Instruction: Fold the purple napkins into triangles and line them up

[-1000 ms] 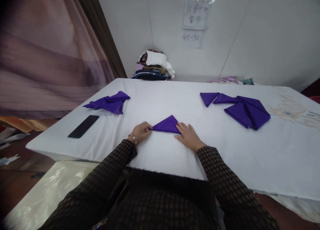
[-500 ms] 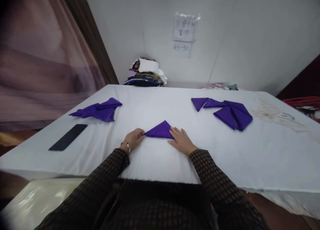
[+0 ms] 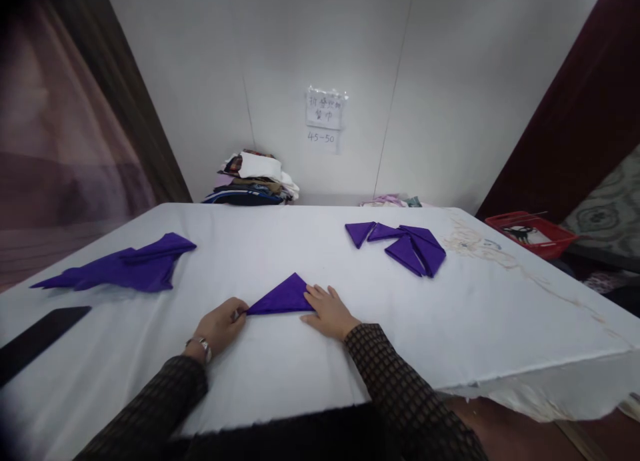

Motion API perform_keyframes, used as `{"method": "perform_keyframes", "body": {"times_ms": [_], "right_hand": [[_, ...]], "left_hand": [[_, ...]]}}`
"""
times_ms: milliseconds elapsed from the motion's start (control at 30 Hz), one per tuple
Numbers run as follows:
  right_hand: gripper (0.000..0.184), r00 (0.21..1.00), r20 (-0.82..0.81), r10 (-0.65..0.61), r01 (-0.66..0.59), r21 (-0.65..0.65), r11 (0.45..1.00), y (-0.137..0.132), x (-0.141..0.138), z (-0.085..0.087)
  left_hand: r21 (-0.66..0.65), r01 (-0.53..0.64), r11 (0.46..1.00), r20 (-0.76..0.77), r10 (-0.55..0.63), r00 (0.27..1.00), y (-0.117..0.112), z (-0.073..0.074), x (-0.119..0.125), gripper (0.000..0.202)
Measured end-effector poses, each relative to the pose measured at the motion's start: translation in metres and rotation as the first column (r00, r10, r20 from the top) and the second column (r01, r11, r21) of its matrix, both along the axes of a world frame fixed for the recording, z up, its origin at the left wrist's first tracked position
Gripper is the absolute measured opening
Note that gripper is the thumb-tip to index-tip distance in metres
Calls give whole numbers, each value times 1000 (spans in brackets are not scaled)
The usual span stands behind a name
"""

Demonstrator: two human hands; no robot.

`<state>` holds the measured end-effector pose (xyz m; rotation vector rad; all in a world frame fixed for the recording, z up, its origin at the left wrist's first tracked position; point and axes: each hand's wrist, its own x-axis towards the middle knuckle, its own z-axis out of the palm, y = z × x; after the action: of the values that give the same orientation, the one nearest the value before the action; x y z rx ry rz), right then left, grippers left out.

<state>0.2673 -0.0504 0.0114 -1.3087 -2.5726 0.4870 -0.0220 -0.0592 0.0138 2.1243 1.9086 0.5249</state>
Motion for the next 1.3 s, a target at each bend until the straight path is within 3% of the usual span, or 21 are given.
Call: {"method": "perform_keyframes", "body": {"times_ms": [400, 633, 967, 1300], "right_hand": [[64, 1000, 2, 2, -2, -27, 1000, 1, -1, 1], [64, 1000, 6, 3, -3, -19, 1000, 0, -1, 1], [62, 999, 39, -2, 2, 1, 1000, 1, 3, -5], [63, 997, 75, 11, -12, 13, 1000, 2, 5, -8]], "left_hand": [[71, 34, 997, 20, -36, 999, 1, -6, -6, 18], [203, 219, 954, 67, -237, 969, 6, -3, -4, 23], [86, 195, 977, -20, -194, 981, 9, -7, 3, 10], [149, 152, 977, 19, -156, 988, 5, -10, 3, 16]]}}
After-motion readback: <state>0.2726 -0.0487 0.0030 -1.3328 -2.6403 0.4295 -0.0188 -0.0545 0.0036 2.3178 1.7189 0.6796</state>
